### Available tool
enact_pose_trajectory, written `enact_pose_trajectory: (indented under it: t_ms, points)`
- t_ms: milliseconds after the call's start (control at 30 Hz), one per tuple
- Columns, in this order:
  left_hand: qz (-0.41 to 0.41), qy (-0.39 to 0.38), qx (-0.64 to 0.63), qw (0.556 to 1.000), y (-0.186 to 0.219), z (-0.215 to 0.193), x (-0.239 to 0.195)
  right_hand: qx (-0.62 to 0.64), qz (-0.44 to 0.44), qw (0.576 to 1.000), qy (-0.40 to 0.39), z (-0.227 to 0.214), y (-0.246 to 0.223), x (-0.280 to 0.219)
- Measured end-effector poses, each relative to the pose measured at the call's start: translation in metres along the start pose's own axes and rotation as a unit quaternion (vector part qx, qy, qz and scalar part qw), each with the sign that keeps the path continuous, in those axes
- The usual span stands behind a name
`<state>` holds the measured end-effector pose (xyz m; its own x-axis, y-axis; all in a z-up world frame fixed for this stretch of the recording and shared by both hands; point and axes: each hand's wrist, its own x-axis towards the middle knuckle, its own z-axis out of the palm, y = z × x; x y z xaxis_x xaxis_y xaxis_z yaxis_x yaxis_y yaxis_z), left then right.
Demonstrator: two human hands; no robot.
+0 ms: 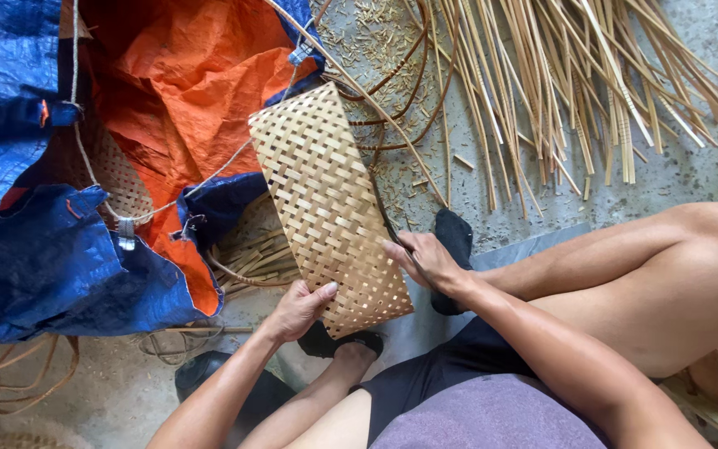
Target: The person sits on the floor and uses a curved metal tool to press and shape the edges of a partially woven bamboo basket. They rotate the basket and continue pressing along the rim, then set it down and pick up another basket to repeat the process.
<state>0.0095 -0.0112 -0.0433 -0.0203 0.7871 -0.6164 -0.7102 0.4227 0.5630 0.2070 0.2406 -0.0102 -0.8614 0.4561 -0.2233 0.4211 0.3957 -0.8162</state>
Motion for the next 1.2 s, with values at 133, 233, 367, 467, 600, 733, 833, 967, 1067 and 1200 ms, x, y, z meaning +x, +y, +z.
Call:
enact_pose_trajectory:
  t_ms: [133, 233, 367, 467, 600, 733, 833, 967, 1067, 1200]
  points:
    - [0.006, 0.007, 0.024, 1.000, 0.013, 0.014, -0.005, 0.014, -0.014, 1.000, 0.021, 0.001, 0.000, 0.007]
    - [-0.001, 0.012, 0.018, 1.000, 0.018, 0.019, -0.008, 0.005, 0.002, 1.000, 0.006, 0.000, 0.000, 0.012]
    - [-0.003, -0.001, 0.033, 0.999, 0.010, 0.011, -0.004, 0.029, -0.003, 1.000, 0.006, -0.002, 0.000, 0.012]
    - [-0.013, 0.026, 0.090, 0.996, 0.003, -0.002, -0.003, 0.036, -0.009, 0.999, 0.034, 0.000, -0.003, 0.014]
    - [-0.049, 0.030, 0.103, 0.993, -0.001, -0.003, -0.002, 0.056, 0.011, 0.998, 0.032, -0.002, -0.002, 0.019]
    - [-0.011, -0.003, 0.128, 0.992, 0.009, 0.012, -0.007, 0.085, 0.043, 0.995, 0.018, -0.006, -0.003, 0.025]
    - [0.003, 0.000, 0.127, 0.992, 0.018, 0.018, -0.009, 0.068, 0.045, 0.995, 0.050, -0.004, -0.008, 0.028]
    - [-0.027, 0.016, 0.139, 0.990, 0.017, 0.015, -0.008, 0.093, 0.057, 0.994, 0.013, 0.000, 0.004, 0.021]
    - [0.003, 0.008, 0.153, 0.988, 0.028, 0.014, -0.012, 0.156, 0.043, 0.986, -0.037, 0.004, 0.029, 0.025]
    - [0.072, 0.009, 0.222, 0.972, 0.090, 0.044, -0.027, 0.323, -0.159, 0.930, 0.066, -0.011, 0.064, 0.038]
